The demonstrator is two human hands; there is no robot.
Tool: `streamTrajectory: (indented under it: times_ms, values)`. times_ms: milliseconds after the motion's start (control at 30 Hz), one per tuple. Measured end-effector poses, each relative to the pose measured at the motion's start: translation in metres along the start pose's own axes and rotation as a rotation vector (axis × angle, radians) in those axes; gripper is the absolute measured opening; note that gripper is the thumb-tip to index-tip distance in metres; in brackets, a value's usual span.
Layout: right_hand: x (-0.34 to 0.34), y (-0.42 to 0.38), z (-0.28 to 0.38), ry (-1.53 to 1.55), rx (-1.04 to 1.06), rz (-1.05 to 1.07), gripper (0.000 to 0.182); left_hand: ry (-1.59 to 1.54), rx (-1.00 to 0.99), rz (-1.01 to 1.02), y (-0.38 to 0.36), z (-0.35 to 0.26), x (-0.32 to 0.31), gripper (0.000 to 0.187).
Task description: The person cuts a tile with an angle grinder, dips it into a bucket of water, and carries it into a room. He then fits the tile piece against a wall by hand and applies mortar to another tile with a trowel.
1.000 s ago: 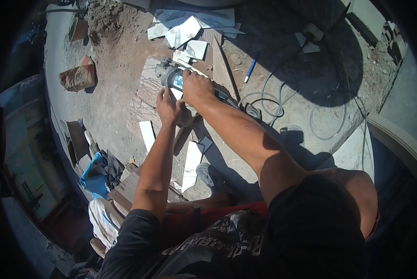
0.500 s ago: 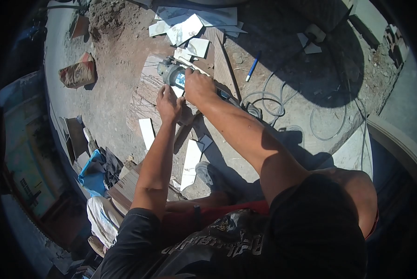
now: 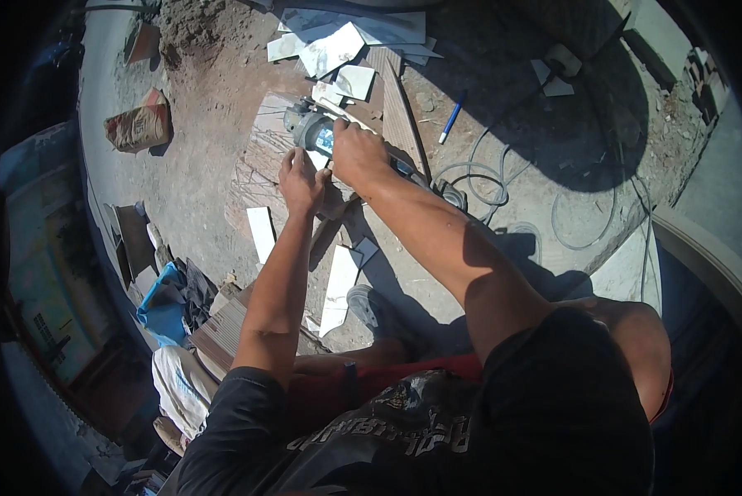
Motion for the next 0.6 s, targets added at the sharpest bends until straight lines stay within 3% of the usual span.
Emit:
streamTrajectory:
  times_ms: [600]
  values:
    - [-0.0002, -0.0048, -0.0023, -0.052, 0.0, 0.038, 0.055, -0.02, -0.01, 0.0, -0.0017, 0.0012, -0.0023, 0.083]
Point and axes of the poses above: each hand's wrist, its own y-axis towards the middle knuckle, its own x-axis out of the back of the hand, z = x × y, the point moved 9 cm from there along y, towards the middle knuckle, and after that the axes turned 15 degrees about -z, right-handed, at the moved point
